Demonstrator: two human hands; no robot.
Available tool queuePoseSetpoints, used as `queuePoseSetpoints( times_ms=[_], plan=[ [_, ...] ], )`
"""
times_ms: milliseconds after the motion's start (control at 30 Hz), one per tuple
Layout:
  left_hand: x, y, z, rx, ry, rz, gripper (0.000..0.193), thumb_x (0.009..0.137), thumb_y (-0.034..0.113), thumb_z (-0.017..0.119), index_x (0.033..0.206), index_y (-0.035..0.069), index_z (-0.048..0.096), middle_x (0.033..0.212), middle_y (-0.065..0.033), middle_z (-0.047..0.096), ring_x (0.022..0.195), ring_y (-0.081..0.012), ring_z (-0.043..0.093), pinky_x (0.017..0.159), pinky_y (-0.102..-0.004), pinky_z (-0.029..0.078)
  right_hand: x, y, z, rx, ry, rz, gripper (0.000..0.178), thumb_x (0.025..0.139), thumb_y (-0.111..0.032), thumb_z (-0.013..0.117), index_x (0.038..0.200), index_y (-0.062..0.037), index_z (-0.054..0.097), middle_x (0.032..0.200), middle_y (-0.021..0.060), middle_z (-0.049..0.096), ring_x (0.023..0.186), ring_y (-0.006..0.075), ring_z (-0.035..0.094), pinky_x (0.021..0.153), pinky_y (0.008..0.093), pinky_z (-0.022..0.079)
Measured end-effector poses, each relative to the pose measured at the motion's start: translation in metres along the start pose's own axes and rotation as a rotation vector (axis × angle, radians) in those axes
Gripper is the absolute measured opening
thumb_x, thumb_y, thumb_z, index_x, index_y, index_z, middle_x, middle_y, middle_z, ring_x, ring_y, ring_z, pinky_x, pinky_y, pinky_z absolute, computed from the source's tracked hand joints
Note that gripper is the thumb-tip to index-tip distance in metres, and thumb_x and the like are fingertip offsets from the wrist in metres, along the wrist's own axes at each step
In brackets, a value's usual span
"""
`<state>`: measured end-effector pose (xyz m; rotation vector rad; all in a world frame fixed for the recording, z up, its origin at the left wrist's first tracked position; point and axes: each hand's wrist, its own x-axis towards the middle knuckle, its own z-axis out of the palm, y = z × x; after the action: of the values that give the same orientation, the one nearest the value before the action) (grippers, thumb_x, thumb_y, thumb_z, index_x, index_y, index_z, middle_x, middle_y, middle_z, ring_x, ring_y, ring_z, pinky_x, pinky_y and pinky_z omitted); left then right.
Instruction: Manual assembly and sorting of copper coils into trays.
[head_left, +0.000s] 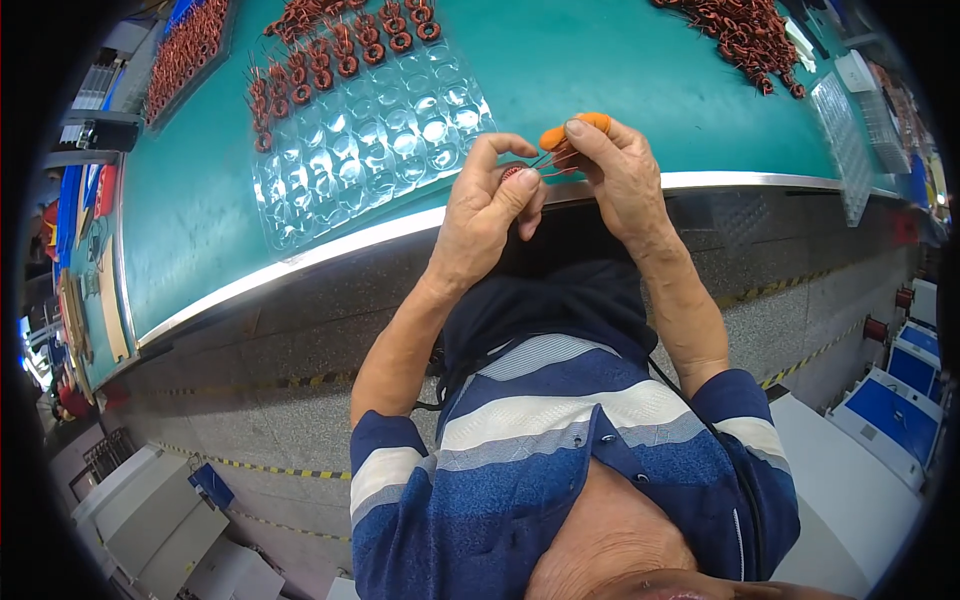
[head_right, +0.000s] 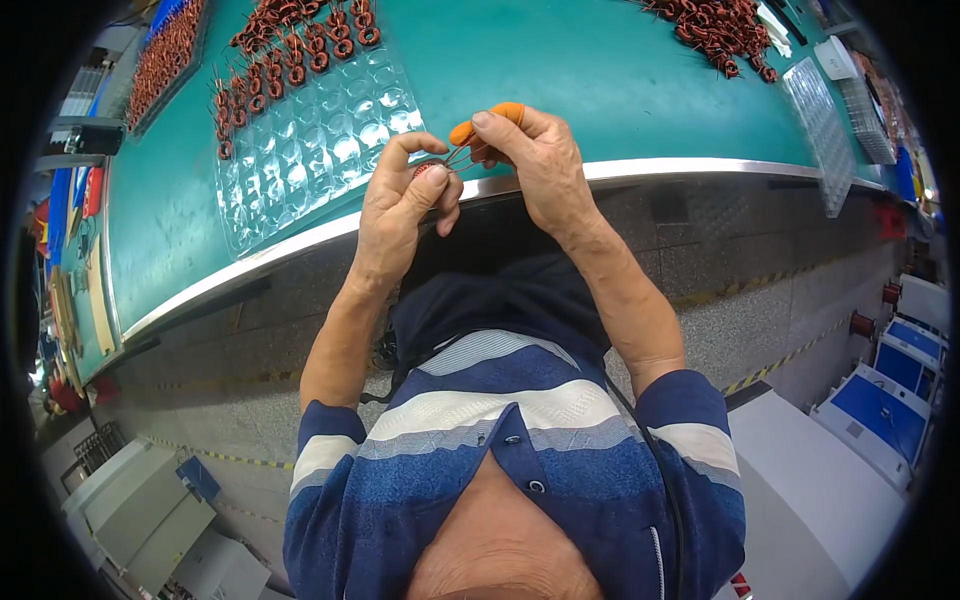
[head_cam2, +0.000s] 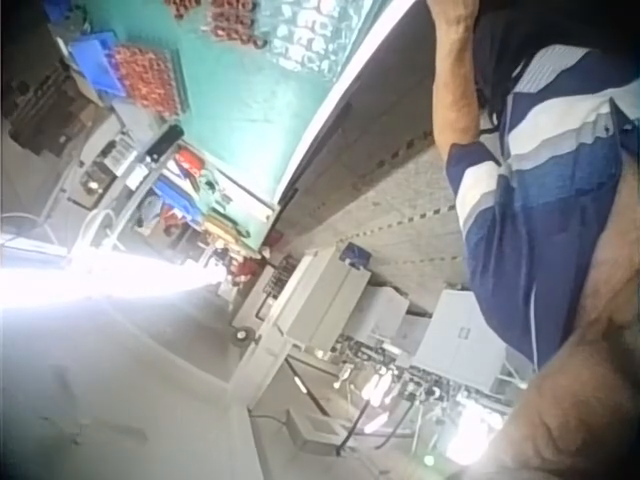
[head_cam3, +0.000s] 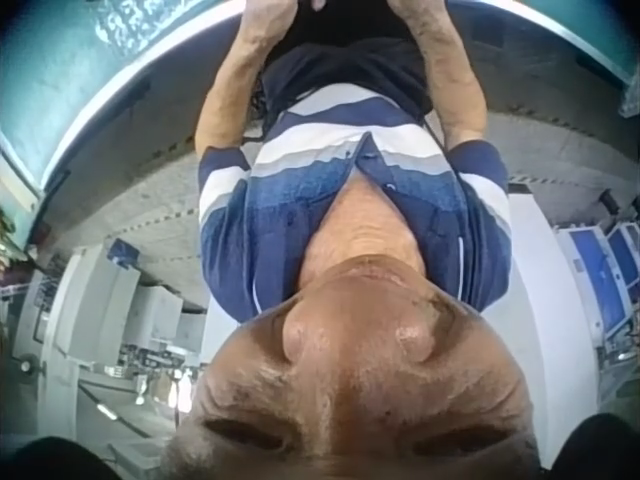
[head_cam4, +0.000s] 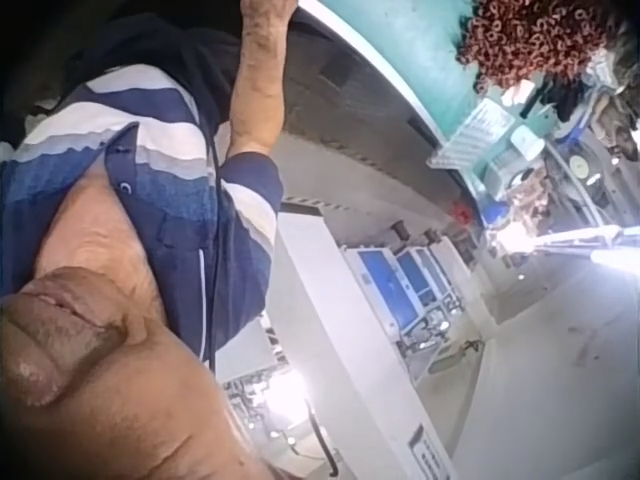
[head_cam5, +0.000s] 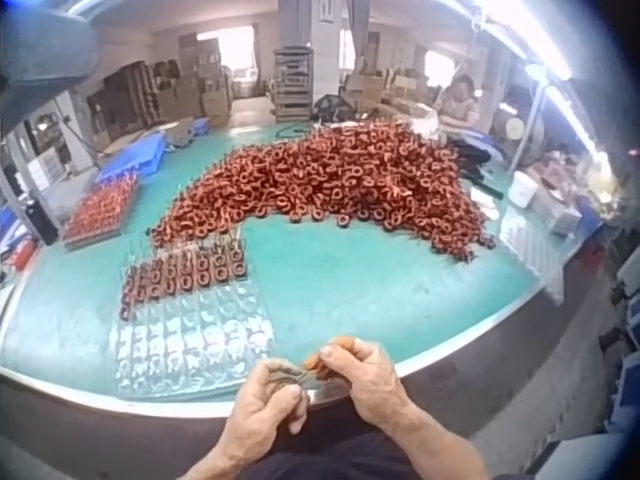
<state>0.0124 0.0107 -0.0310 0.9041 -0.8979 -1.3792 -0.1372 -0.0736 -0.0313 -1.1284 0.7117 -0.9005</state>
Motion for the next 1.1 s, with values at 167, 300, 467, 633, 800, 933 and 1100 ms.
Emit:
queuePoseSetpoints(
  times_ms=[167, 300, 467, 633, 800, 933, 1100],
  plan=[
    [-0.007, 0.005, -0.016, 0.079, 0.049, 0.114, 0.012, 0.100, 0.012, 0.048, 0.106, 0.002, 0.049, 0.076, -0.0049, 0.055, 0.062, -0.0096, 0.053, 0.057, -0.0213, 0.044, 0.008, -0.005, 0.010, -0.200, 0.155, -0.073, 0.026, 0.096, -0.023, 0.056, 0.100, -0.0008, 0.069, 0.084, 0.0031, 0.066, 0.074, 0.0082, 0.058, 0.069, 0.0210, 0.047],
    [-0.012, 0.046, -0.065, 0.489, 0.298, 0.346, 0.006, 0.094, 0.004, 0.057, 0.099, 0.002, 0.059, 0.090, -0.0036, 0.060, 0.074, -0.0122, 0.061, 0.072, -0.0246, 0.049, 0.009, -0.003, -0.023, -0.389, 0.252, -0.221, 0.025, 0.096, -0.020, 0.057, 0.104, 0.0006, 0.069, 0.083, 0.0014, 0.064, 0.074, 0.0061, 0.056, 0.067, 0.0200, 0.045],
    [-0.010, 0.104, -0.167, 0.985, 0.742, 0.476, 0.009, 0.088, 0.009, 0.065, 0.093, 0.002, 0.067, 0.084, -0.0024, 0.064, 0.073, -0.0096, 0.058, 0.067, -0.0226, 0.046, 0.004, 0.008, -0.025, -0.558, 0.239, -0.200, 0.024, 0.094, -0.021, 0.061, 0.104, -0.0010, 0.069, 0.075, 0.0004, 0.060, 0.069, 0.0066, 0.053, 0.064, 0.0212, 0.043],
    [-0.002, 0.111, -0.206, 1.161, 0.769, 0.446, 0.017, 0.085, 0.015, 0.068, 0.092, -0.001, 0.068, 0.077, -0.0075, 0.067, 0.070, -0.0130, 0.060, 0.065, -0.0286, 0.047, 0.005, 0.008, -0.015, -0.634, 0.209, -0.242, 0.020, 0.093, -0.019, 0.062, 0.101, -0.0024, 0.069, 0.074, 0.0006, 0.059, 0.068, 0.0074, 0.053, 0.063, 0.0219, 0.043],
    [0.016, 0.100, -0.221, 1.380, 0.770, 0.400, 0.014, 0.082, 0.013, 0.067, 0.087, 0.000, 0.068, 0.080, -0.0133, 0.067, 0.071, -0.0268, 0.064, 0.068, -0.0345, 0.049, 0.004, 0.012, -0.009, -0.824, 0.168, -0.412, 0.016, 0.092, -0.014, 0.062, 0.099, -0.0010, 0.069, 0.077, 0.0030, 0.057, 0.064, 0.0100, 0.050, 0.058, 0.0243, 0.041],
    [0.029, 0.086, -0.228, 1.440, 0.741, 0.453, 0.012, 0.081, 0.013, 0.067, 0.086, 0.002, 0.069, 0.085, -0.0137, 0.064, 0.078, -0.0283, 0.062, 0.072, -0.0363, 0.048, 0.002, 0.007, -0.010, -0.840, 0.188, -0.430, 0.015, 0.091, -0.012, 0.062, 0.098, -0.0010, 0.069, 0.077, 0.0051, 0.058, 0.062, 0.0125, 0.050, 0.057, 0.0266, 0.041],
    [0.036, 0.084, -0.229, 1.529, 0.638, 0.453, 0.012, 0.084, 0.012, 0.065, 0.086, 0.001, 0.068, 0.083, -0.0144, 0.063, 0.079, -0.0301, 0.061, 0.072, -0.0377, 0.047, 0.002, 0.001, -0.017, -0.863, 0.183, -0.382, 0.012, 0.088, -0.007, 0.061, 0.095, -0.0022, 0.068, 0.078, 0.0114, 0.060, 0.061, 0.0215, 0.055, 0.055, 0.0319, 0.043]
  ],
)
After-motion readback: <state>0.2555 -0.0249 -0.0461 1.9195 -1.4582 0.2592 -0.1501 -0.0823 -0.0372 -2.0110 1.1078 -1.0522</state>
